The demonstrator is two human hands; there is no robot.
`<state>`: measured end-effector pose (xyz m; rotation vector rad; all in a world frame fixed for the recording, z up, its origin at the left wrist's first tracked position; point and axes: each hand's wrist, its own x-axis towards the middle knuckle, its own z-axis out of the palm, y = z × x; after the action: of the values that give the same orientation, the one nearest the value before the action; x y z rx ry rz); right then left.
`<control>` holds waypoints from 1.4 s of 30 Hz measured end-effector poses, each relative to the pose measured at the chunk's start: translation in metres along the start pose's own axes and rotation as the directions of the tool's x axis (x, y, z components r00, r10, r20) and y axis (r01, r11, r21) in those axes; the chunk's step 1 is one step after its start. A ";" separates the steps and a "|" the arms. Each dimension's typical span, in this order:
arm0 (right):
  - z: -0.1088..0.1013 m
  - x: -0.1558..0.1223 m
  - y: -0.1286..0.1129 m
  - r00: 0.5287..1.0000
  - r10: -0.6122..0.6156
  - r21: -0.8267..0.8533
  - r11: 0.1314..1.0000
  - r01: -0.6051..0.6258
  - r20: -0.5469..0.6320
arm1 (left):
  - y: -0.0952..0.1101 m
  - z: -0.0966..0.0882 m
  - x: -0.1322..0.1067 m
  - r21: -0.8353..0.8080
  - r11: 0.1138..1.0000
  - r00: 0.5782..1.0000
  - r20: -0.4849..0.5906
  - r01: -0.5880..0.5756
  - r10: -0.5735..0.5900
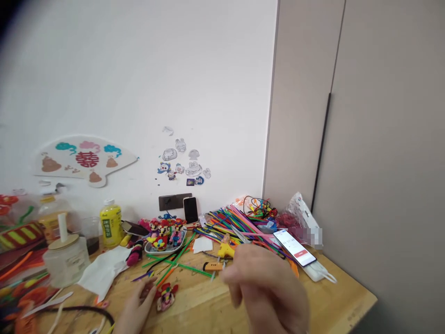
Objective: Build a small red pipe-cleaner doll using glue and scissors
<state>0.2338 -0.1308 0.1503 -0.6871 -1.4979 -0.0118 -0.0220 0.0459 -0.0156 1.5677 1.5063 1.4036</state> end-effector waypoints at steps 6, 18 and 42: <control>0.049 -0.042 0.107 0.938 0.178 -0.289 0.953 -0.089 0.297 | -0.016 0.001 0.008 -0.016 0.999 0.997 -0.067 -0.045 0.043; 0.086 -0.007 0.204 0.825 0.380 -0.628 0.777 -0.039 0.418 | -0.030 0.008 0.009 -0.061 0.998 0.998 -0.060 -0.036 0.032; 0.267 -0.032 0.208 0.517 -0.005 -0.339 0.751 0.567 0.856 | -0.037 0.017 0.000 -0.064 0.998 0.999 0.017 -0.027 0.028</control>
<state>0.0761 0.1386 0.0156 -0.9838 -2.6030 -0.5377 -0.0197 0.0585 -0.0547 1.5637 1.4206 1.4351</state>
